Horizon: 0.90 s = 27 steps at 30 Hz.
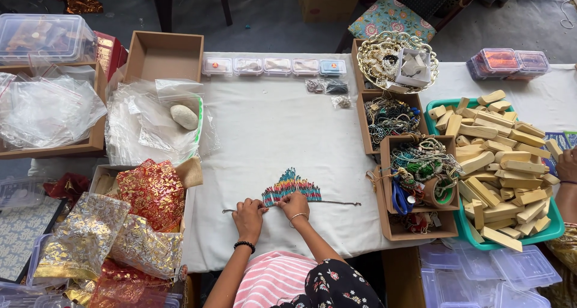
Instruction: Sorting and organizing jewelry items and necklaces into plastic bags.
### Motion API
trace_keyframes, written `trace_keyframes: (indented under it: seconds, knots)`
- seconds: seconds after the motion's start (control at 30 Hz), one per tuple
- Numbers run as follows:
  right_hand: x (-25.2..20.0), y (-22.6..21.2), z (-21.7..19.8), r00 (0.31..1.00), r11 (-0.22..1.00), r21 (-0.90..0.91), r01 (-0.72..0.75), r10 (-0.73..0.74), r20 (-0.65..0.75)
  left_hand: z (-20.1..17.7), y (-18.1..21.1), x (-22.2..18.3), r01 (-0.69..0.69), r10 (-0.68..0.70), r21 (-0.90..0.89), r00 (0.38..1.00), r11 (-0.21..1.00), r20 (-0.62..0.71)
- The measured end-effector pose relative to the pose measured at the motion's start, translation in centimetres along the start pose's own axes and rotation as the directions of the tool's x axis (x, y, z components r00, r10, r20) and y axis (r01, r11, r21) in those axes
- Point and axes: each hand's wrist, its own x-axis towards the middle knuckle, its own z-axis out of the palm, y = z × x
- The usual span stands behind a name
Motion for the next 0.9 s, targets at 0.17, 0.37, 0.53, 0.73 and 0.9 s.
trace_keyframes:
  seconds: [0.17,0.37,0.53,0.73,0.9]
  knots:
    - [1.9,3.9,2.9,0.995,0.961,0.259,0.100,-0.098,-0.022,0.1,0.0,0.0,0.001,-0.001,-0.003,1.000,1.000,-0.001]
    - [0.8,3.8,0.6,0.979,0.813,0.574,0.097,-0.181,0.092,0.2,-0.2,0.1,-0.001,0.001,-0.009,1.000,1.000,-0.013]
    - [-2.4,6.4,-5.2,0.773,0.826,0.185,0.532,-0.563,0.291,0.1,-0.6,0.3,-0.021,0.021,-0.020,1.000,1.000,-0.010]
    - [-1.2,14.9,-9.2,0.862,0.875,-0.208,0.436,-0.473,-0.182,-0.7,-2.2,0.5,-0.180,0.179,0.034,0.983,0.983,0.033]
    - [-1.1,14.6,-11.6,0.887,0.971,-0.177,0.161,-0.221,-0.406,-1.6,-1.8,0.6,-0.194,0.194,0.005,0.981,0.981,0.002]
